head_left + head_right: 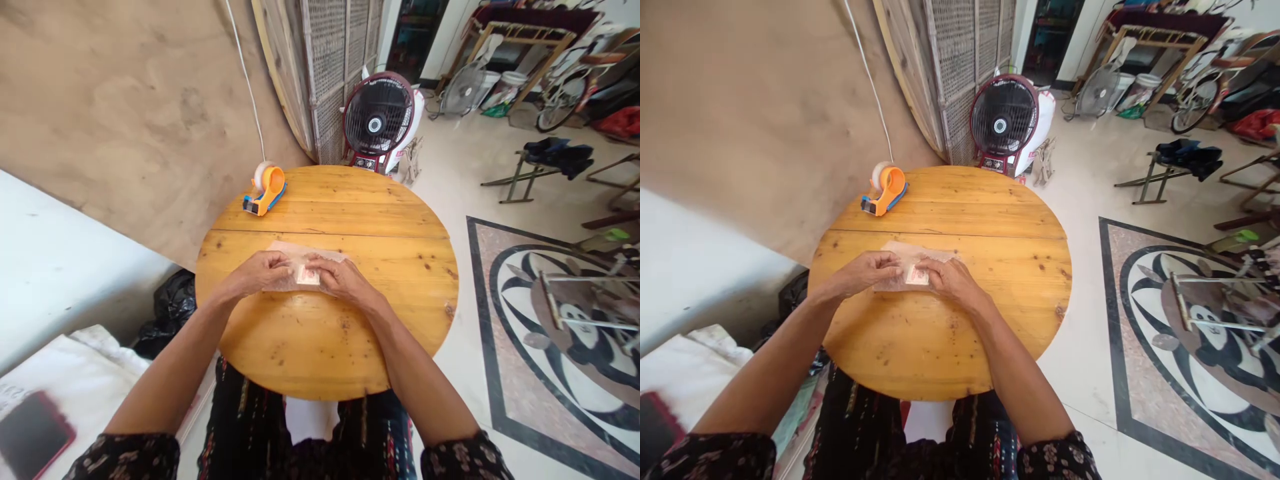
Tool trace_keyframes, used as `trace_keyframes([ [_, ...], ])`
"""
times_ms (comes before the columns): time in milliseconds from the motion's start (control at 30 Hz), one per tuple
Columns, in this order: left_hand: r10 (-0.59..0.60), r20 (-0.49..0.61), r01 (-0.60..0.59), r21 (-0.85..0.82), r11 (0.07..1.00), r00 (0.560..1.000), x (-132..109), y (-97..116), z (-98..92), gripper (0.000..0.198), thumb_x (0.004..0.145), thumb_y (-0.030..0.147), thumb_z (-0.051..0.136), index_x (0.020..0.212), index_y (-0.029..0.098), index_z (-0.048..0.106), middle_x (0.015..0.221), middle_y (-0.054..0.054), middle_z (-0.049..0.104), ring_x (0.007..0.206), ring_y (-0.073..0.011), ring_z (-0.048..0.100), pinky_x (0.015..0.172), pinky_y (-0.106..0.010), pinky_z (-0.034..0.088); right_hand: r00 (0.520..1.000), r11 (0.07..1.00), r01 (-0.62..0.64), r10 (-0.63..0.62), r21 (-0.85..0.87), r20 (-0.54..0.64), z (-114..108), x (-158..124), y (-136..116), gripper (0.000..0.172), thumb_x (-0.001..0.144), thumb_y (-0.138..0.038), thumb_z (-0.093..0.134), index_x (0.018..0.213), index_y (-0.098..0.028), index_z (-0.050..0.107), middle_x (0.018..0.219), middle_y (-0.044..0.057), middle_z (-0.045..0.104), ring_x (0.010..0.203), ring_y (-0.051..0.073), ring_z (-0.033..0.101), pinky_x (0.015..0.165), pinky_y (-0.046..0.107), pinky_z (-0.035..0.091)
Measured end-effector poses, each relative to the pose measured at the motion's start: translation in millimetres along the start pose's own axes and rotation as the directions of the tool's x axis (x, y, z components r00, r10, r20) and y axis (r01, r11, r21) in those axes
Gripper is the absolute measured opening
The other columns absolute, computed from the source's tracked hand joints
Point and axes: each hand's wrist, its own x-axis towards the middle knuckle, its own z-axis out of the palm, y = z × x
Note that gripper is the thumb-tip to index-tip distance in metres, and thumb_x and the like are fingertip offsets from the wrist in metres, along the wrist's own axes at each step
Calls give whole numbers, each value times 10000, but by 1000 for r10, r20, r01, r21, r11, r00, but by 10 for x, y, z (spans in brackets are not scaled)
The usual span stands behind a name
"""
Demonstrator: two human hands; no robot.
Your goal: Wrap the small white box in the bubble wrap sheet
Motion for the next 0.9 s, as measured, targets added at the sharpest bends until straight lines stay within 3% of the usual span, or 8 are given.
trace_keyframes([
  [100, -41, -45, 44, 73, 996, 998, -10, -47, 26, 271, 708, 422, 599, 696, 157, 548, 574, 50, 450, 510, -87, 391, 475, -200, 268, 1000, 1000, 13, -13, 2, -1, -1, 3, -1, 379, 883, -174, 429, 1163, -275, 663, 1304, 14, 604, 1134, 183, 607, 979, 328, 449],
  [267, -10, -126, 33, 178, 983, 992, 29, -108, 100, 271, 725, 421, 544, 655, 160, 537, 569, 43, 438, 519, -92, 384, 486, -212, 272, 1000, 999, 16, -16, -28, 20, -33, 10, -31, 393, 872, -169, 430, 1193, -247, 644, 1419, 39, 495, 1181, 204, 580, 1006, 355, 433],
  [533, 6, -316, 100, 320, 942, 949, 14, -55, 159, 195, 680, 332, 573, 596, 157, 558, 634, 2, 511, 649, -135, 453, 558, -234, 305, 998, 998, 22, -18, -58, 60, -63, 18, -1, 444, 884, -183, 406, 1285, -246, 585, 1470, 53, 427, 1301, 224, 470, 1048, 377, 391],
  [667, -78, -324, 175, 282, 943, 943, -65, -27, 133, 198, 651, 352, 613, 618, 160, 576, 601, 7, 521, 614, -139, 461, 540, -239, 307, 997, 998, 20, -17, -52, 69, -61, 7, -6, 480, 891, -195, 380, 1347, -245, 523, 1497, 53, 382, 1295, 234, 475, 1059, 393, 384],
  [800, -201, -268, 248, 153, 957, 942, -130, -28, 103, 288, 632, 448, 641, 651, 172, 561, 593, 23, 537, 568, -130, 490, 499, -222, 355, 999, 998, 49, -48, -46, 24, -76, 12, -10, 513, 849, -168, 426, 1355, -155, 512, 1542, 103, 276, 1403, 249, 306, 1129, 415, 294],
  [900, -284, -220, 301, 47, 953, 933, -145, -5, 113, 330, 617, 475, 662, 686, 167, 564, 592, 14, 565, 541, -128, 521, 480, -220, 406, 999, 999, 46, -46, -19, 15, -78, 11, 1, 519, 854, -169, 425, 1368, -175, 495, 1537, 92, 295, 1410, 235, 292, 1136, 426, 285],
])
